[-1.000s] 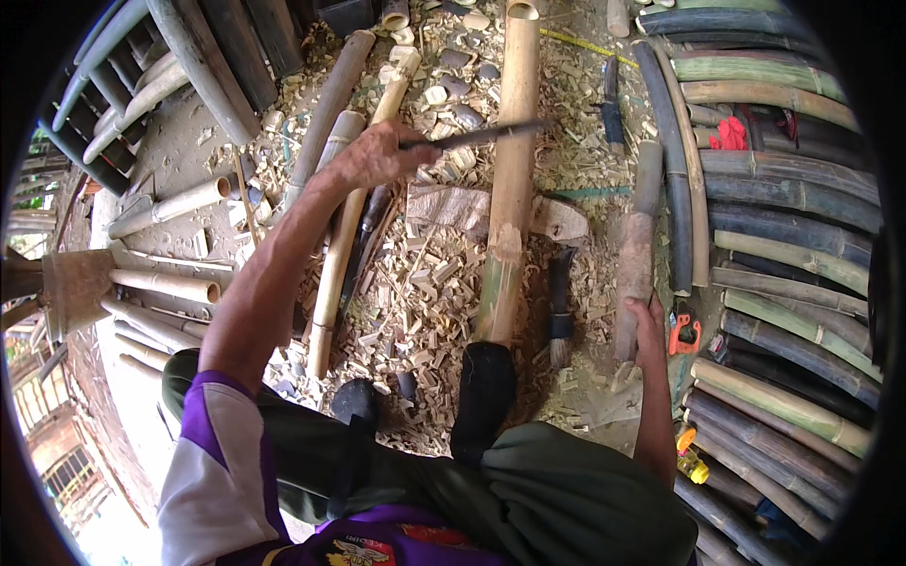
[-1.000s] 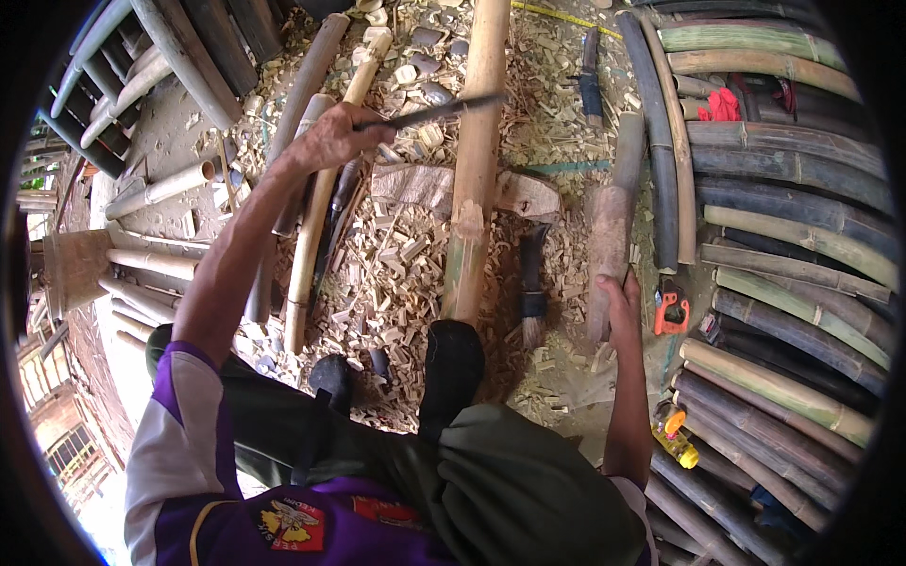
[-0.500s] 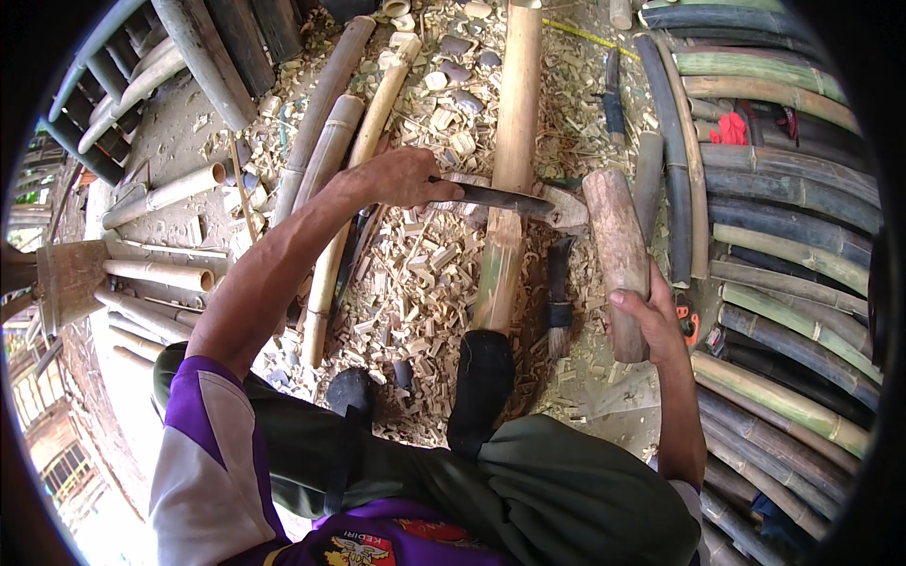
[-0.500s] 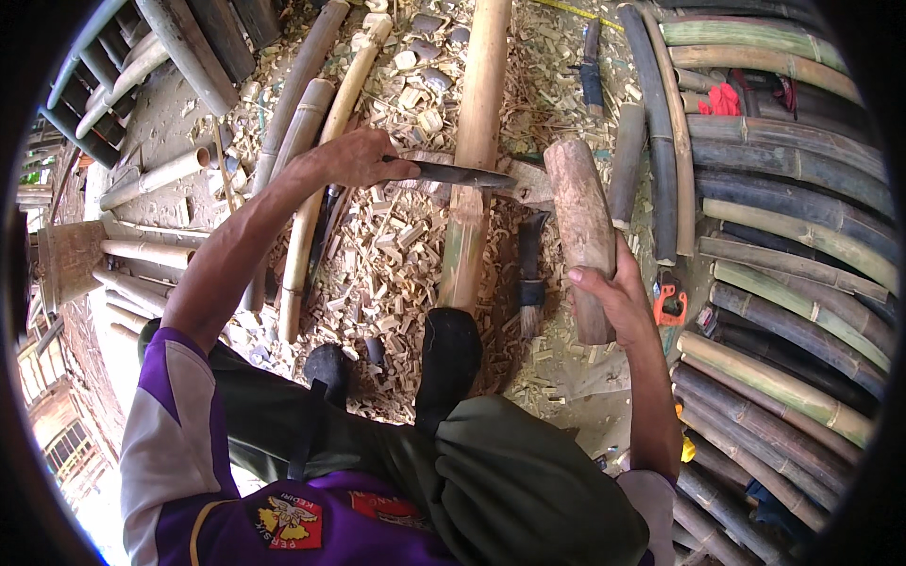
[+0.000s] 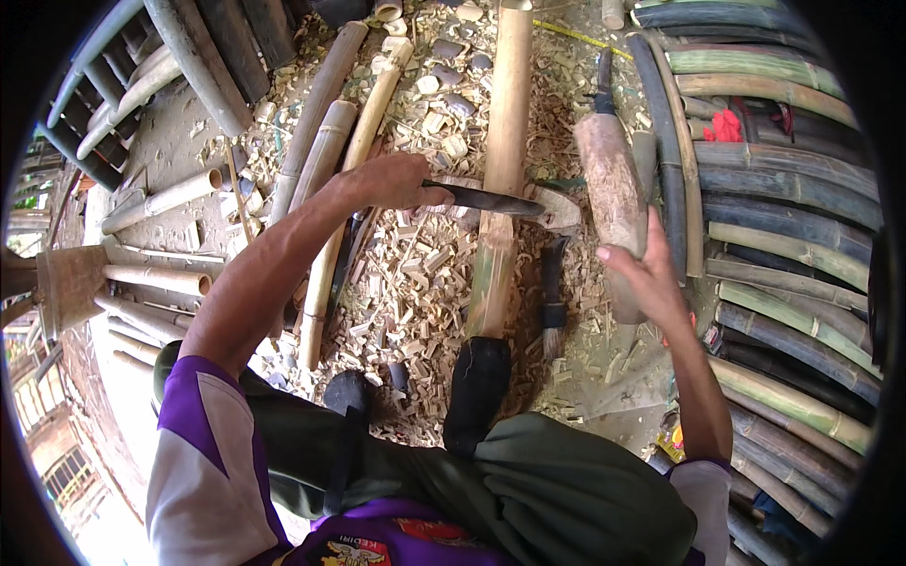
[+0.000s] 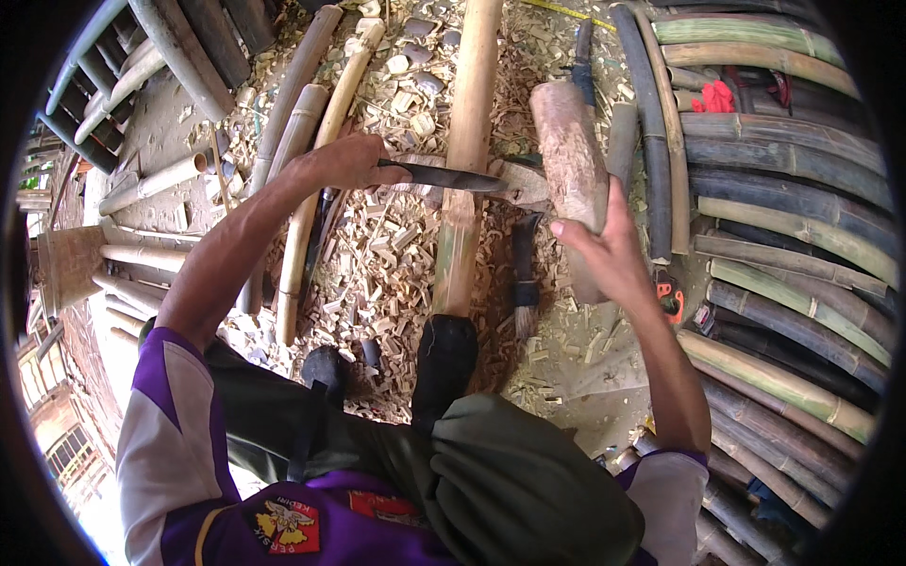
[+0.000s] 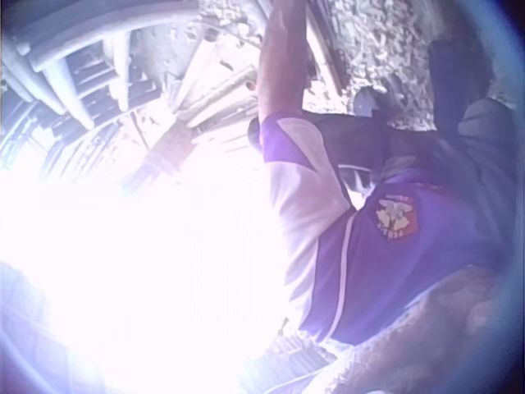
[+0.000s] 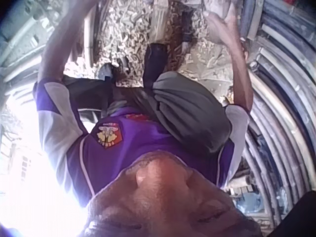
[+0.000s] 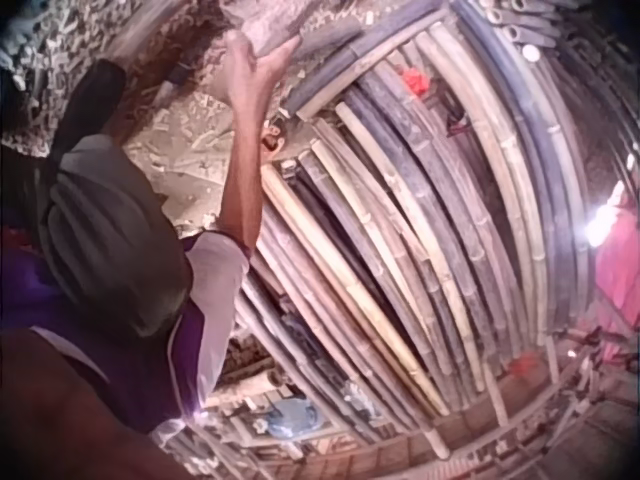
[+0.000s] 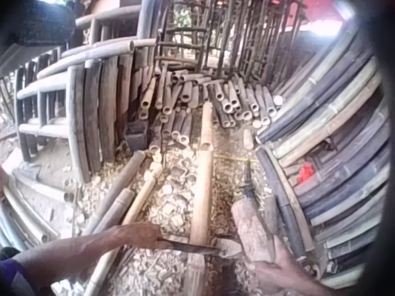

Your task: The person sits on the floor and uses a knife and a wooden mallet to carve and shape a bamboo pole. They repeatedly strike the knife with the mallet to remove material, then use the knife to refine the edges and smooth the surface.

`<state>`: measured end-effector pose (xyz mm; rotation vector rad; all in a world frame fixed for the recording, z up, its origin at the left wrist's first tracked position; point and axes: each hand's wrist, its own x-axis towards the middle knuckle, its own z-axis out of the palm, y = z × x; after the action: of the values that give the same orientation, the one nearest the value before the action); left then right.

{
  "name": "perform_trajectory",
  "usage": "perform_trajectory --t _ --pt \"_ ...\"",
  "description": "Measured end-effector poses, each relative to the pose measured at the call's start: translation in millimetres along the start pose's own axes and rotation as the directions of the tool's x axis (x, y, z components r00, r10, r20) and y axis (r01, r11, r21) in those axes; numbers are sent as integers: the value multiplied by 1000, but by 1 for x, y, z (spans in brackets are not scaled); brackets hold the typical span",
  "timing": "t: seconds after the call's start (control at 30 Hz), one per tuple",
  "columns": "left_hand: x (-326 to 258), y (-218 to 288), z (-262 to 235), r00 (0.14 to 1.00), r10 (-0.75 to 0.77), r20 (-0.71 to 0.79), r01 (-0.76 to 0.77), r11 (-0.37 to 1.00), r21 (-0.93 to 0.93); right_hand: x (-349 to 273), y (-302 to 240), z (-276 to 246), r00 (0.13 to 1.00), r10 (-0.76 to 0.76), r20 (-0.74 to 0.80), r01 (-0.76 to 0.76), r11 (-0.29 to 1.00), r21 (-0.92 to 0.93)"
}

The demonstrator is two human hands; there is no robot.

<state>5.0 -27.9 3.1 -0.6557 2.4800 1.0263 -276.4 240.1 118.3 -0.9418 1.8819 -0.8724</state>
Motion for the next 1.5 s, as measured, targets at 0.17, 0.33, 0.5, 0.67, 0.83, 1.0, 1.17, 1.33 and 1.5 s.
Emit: perform_trajectory --t 0.17,0.33,0.5,0.67,0.83,1.0,1.17,1.33,1.5 --pt "0 15 -9 994 -81 78 80 997 15 10 14 -25 955 185 231 -20 818 -574" --pt "-2 13 -7 996 -56 73 60 997 -46 0 18 -8 996 70 61 -49 953 -301" --pt "-2 18 -10 983 -146 115 146 989 11 7 2 -21 963 182 199 -100 925 -366" --pt "-1 17 -11 993 -67 96 70 997 -33 -4 36 -13 984 87 153 -17 911 -411" --pt "0 15 -11 980 -117 159 122 992 -22 5 13 -23 951 218 220 -168 959 -227" --pt "-1 17 -11 984 -92 152 97 995 -29 4 28 -33 917 199 345 8 858 -514" --pt "-41 32 33 965 245 93 -262 920 292 -13 -2 -35 959 217 182 -172 957 -233" --pt "-26 1 45 958 102 -270 -105 994 1 -10 20 -33 991 79 105 -79 997 -9" --pt "-13 20 17 969 13 -246 1 998 59 -15 22 -32 986 115 124 -121 992 42"
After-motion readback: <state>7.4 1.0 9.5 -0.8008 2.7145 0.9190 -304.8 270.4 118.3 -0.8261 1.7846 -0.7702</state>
